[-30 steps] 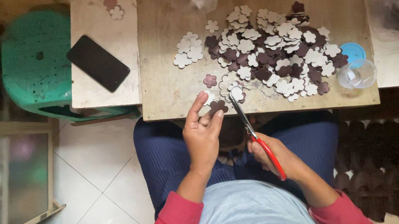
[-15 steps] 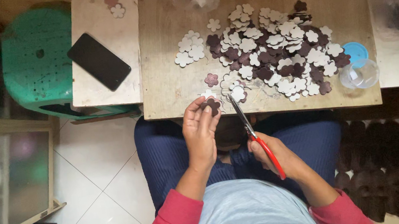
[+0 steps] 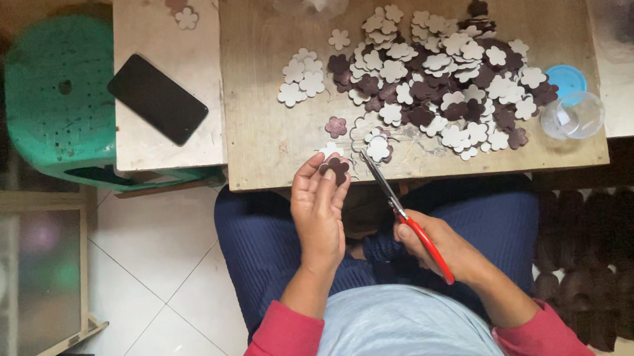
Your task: The person sits on the floor and uses red-handled scissors to trim the edges of small flower-shaped craft pieces. They handle the pieces one at a time, rotating them to smooth the edges, and place the finished pieces into a pile on the table.
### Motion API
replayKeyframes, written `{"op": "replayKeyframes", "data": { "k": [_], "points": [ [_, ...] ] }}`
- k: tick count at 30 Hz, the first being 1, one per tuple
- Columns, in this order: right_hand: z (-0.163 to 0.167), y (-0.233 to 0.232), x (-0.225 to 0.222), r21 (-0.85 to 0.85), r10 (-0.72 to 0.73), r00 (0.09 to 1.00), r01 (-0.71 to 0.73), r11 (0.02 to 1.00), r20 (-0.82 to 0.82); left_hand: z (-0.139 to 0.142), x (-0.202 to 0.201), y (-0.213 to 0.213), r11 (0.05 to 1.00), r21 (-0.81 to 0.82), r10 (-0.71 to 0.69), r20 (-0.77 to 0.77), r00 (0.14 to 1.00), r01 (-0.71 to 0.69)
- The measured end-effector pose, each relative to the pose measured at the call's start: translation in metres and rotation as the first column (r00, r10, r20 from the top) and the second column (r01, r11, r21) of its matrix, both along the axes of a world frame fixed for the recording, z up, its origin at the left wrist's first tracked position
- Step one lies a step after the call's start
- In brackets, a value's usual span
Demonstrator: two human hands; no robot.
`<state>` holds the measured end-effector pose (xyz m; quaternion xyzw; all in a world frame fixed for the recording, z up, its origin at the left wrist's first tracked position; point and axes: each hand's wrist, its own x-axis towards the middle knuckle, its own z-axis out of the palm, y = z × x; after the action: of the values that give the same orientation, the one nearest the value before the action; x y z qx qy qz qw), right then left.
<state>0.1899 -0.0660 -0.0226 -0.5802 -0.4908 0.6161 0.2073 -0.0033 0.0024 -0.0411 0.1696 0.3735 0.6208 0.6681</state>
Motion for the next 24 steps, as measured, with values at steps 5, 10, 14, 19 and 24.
{"op": "replayKeyframes", "data": {
  "k": [5, 10, 14, 19, 24],
  "points": [
    [0.001, -0.002, 0.002, 0.024, 0.020, 1.000, -0.020, 1.000, -0.009, 0.003, -0.003, -0.002, 0.994, 0.096, -0.005, -0.386, 0.922, 0.046],
    [0.000, -0.004, 0.003, 0.033, 0.048, 0.995, -0.045, 0.998, -0.084, 0.012, -0.005, -0.001, 0.993, 0.097, -0.033, -0.371, 0.928, 0.074],
    [0.004, -0.006, 0.003, 0.081, 0.110, 0.991, -0.104, 0.991, -0.070, 0.024, -0.002, -0.003, 0.982, 0.176, -0.005, -0.367, 0.930, 0.075],
    [0.010, -0.006, 0.005, 0.139, 0.160, 0.987, -0.155, 0.978, -0.026, 0.032, -0.001, -0.006, 0.983, 0.174, -0.003, -0.325, 0.946, 0.063],
    [0.017, -0.004, 0.006, 0.203, 0.191, 0.977, -0.207, 0.957, 0.093, 0.032, -0.003, -0.008, 0.989, 0.085, -0.083, -0.358, 0.930, 0.121]
  ]
}}
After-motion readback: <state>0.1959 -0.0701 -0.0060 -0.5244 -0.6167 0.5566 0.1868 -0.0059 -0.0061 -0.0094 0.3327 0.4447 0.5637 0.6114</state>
